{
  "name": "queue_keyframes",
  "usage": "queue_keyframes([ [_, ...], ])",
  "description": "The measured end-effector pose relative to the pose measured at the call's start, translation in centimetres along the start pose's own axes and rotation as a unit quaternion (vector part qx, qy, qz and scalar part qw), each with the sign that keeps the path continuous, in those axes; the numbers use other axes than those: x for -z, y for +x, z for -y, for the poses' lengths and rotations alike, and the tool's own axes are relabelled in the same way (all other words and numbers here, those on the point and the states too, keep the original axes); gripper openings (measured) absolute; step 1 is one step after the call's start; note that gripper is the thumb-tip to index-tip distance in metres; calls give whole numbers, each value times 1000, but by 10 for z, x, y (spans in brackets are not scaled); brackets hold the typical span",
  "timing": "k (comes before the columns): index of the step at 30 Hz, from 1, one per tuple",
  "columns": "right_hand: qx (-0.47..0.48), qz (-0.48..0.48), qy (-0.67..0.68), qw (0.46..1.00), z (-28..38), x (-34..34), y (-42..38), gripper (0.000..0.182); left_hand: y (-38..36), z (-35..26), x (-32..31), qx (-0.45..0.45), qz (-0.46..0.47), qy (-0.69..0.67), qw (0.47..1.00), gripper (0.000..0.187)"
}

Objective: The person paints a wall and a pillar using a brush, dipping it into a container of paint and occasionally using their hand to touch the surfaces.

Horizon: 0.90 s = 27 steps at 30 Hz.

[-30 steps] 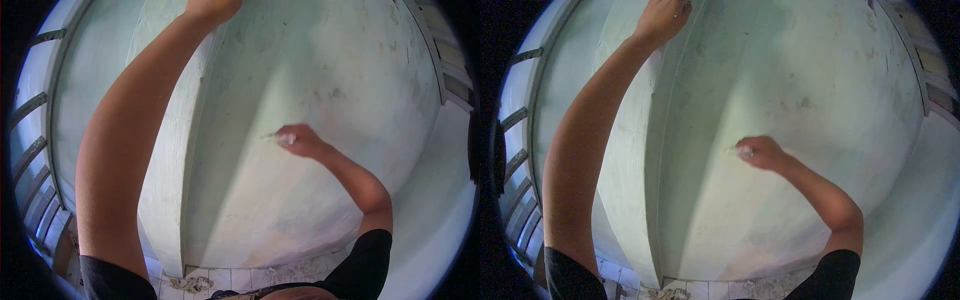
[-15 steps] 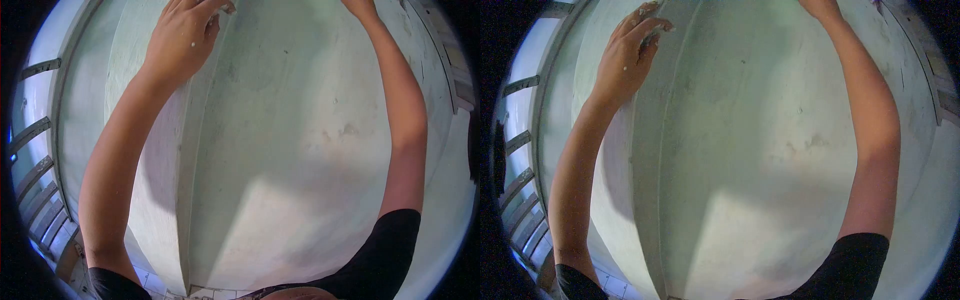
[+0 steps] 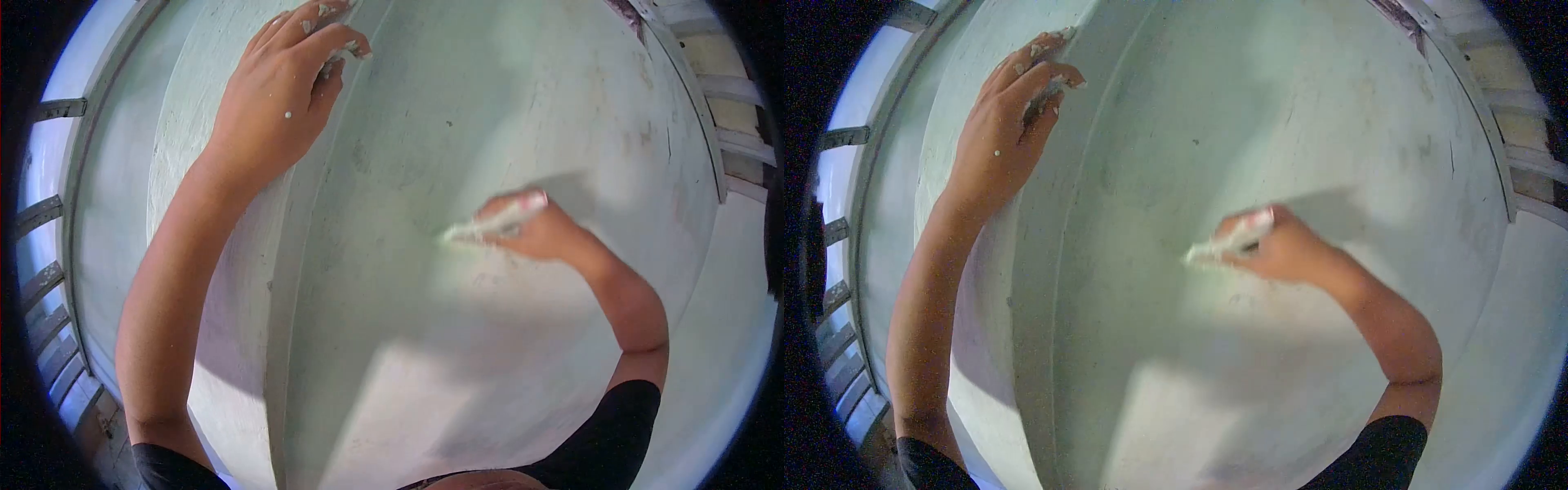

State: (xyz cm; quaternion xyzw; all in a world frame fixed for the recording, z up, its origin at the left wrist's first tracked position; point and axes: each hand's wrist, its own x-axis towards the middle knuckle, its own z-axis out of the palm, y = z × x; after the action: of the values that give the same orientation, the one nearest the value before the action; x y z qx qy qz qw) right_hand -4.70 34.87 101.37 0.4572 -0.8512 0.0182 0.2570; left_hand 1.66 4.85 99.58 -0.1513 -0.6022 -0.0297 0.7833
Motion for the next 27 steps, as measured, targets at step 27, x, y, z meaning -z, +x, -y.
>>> queue_keyframes([
  [27,48,-18,-137,989,-17,61,38,18,-7,7,0,-17,-15,-9,1000,21],
])
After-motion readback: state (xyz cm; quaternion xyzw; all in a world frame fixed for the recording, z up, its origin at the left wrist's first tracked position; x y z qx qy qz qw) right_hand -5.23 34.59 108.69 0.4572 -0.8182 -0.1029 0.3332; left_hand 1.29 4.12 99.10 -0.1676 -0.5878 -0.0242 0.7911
